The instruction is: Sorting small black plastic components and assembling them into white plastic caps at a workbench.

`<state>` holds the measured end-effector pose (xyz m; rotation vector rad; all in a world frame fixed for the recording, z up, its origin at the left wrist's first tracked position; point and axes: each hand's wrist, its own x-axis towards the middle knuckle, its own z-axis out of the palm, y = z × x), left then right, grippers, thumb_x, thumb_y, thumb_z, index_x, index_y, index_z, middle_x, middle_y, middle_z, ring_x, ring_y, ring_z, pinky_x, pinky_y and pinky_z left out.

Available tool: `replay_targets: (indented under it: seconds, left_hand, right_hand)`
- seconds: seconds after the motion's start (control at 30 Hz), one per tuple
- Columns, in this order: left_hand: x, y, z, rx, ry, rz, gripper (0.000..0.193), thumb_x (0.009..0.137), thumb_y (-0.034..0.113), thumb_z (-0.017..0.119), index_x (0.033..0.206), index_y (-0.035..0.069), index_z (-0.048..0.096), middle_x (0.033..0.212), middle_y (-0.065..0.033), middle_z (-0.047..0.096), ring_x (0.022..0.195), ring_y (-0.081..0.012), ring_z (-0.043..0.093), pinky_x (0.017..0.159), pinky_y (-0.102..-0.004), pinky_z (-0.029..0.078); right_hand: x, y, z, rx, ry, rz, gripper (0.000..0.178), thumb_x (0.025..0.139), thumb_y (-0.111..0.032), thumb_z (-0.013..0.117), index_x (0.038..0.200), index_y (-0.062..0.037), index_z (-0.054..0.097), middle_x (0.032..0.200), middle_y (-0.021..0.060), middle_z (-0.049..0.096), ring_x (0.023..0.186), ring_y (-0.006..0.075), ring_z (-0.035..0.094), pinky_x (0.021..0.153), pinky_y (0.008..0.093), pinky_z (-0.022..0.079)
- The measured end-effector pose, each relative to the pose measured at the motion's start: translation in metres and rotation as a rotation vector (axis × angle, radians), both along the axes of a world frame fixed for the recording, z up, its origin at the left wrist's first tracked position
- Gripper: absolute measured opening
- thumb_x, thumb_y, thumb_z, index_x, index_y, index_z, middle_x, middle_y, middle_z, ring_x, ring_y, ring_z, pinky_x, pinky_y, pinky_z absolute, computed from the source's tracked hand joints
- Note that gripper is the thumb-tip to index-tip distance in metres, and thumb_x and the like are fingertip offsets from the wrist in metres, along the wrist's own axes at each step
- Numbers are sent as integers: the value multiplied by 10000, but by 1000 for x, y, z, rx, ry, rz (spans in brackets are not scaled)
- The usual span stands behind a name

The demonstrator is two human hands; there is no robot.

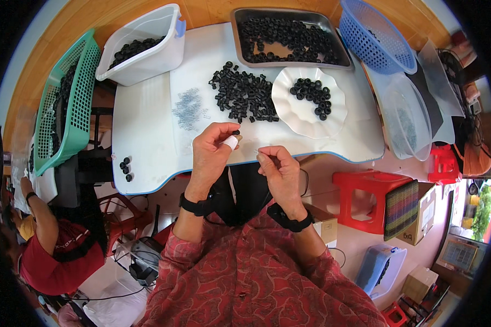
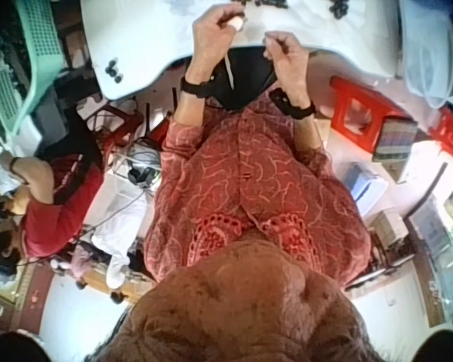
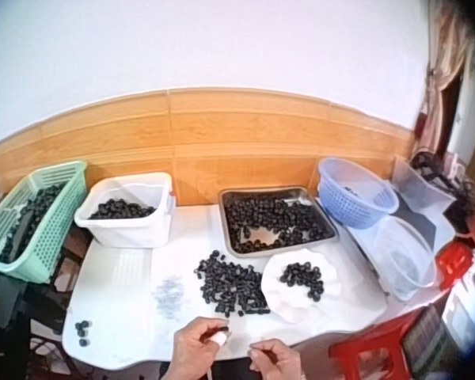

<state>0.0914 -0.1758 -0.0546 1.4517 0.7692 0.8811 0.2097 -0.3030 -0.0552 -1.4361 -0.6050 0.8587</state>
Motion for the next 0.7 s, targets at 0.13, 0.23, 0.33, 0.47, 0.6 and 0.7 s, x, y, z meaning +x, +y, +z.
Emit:
replay_targets:
  seconds: [0.13, 0.23, 0.33, 0.47, 0.6, 0.7]
  left_hand:
    - [0, -4, 4, -63, -23, -27, 300, 842, -146, 553, 1082, -11, 670, 990, -67, 673, 888, -129, 660, 793, -254, 553]
    - [-3, -6, 8, -136, -43, -47, 311, 836, -141, 548, 1078, 0, 683, 969, -64, 658, 872, -130, 655, 776, -249, 535]
    - [-6, -8, 11, -141, -9, -68, 282, 872, -106, 541, 1095, -5, 681, 967, -61, 659, 837, -121, 653, 754, -249, 544]
    - [-9, -11, 15, -172, 10, -93, 262, 905, -75, 529, 1107, -6, 681, 944, -61, 660, 793, -121, 655, 733, -251, 554]
    - [-10, -16, 16, -205, -7, -101, 260, 908, -76, 525, 1101, -4, 683, 964, -64, 662, 780, -124, 656, 725, -251, 554]
    - [-8, -18, 11, -263, -53, -89, 247, 914, -68, 527, 1090, 0, 687, 952, -57, 660, 785, -124, 654, 723, -248, 556]
  right_hand:
    - [1, -1, 1, -1, -9, 0, 109, 927, -47, 642, 1025, 0, 643, 824, 3, 637, 658, 44, 551, 619, 190, 465]
    - [1, -1, 3, 21, 17, -15, 112, 925, -48, 646, 1025, 1, 643, 827, 4, 637, 660, 43, 552, 623, 188, 466]
    - [1, -1, 3, 25, 1, -16, 112, 926, -49, 645, 1025, 4, 642, 831, 7, 638, 662, 43, 554, 627, 187, 468]
    - [1, -1, 2, 36, -20, -12, 109, 928, -50, 644, 1023, 5, 642, 827, 8, 639, 661, 43, 557, 622, 189, 469]
    - [1, 0, 5, 3, -41, -8, 106, 926, -51, 646, 1017, 4, 643, 799, 5, 638, 650, 44, 559, 612, 192, 471]
    - [1, 1, 5, 5, -67, -4, 103, 926, -54, 648, 1010, 5, 643, 787, 5, 637, 644, 44, 559, 611, 194, 472]
